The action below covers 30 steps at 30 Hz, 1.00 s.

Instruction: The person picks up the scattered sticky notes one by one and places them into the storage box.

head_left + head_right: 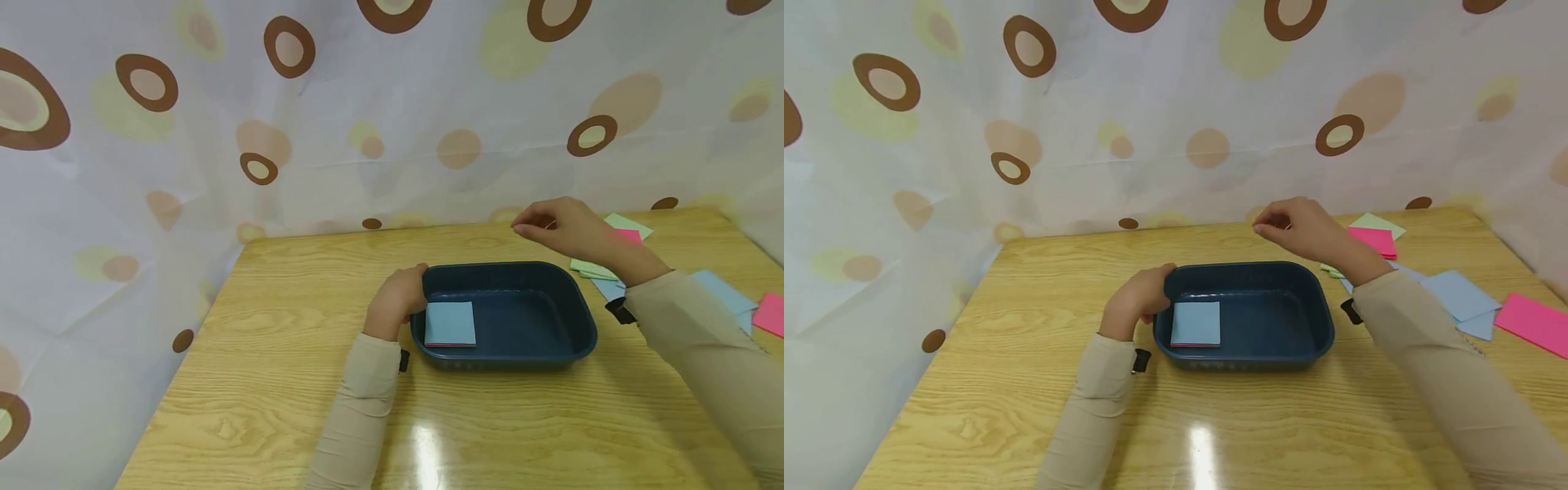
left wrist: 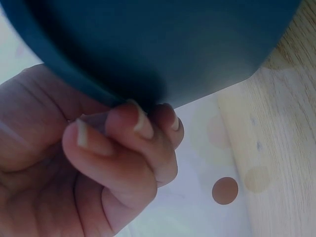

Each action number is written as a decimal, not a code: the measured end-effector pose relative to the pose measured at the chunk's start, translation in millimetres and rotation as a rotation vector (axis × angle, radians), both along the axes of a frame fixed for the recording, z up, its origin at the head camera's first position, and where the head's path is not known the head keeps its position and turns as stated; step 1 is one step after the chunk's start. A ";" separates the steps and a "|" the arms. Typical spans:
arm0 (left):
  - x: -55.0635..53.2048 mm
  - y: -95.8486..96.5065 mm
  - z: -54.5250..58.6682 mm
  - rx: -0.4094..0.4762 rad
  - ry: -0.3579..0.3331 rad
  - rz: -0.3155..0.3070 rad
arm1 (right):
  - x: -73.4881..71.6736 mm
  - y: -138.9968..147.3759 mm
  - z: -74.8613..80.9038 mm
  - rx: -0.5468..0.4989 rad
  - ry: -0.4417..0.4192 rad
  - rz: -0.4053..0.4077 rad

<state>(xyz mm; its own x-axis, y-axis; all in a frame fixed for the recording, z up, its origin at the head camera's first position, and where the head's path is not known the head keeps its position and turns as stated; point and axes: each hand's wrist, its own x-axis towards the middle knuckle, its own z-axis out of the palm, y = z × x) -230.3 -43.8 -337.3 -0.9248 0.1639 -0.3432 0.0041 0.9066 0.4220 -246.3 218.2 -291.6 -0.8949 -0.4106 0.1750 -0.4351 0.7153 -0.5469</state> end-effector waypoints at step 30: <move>1.4 1.4 -2.8 0.007 -0.001 -0.002 | -68.8 107.9 -79.3 -0.035 0.012 -0.544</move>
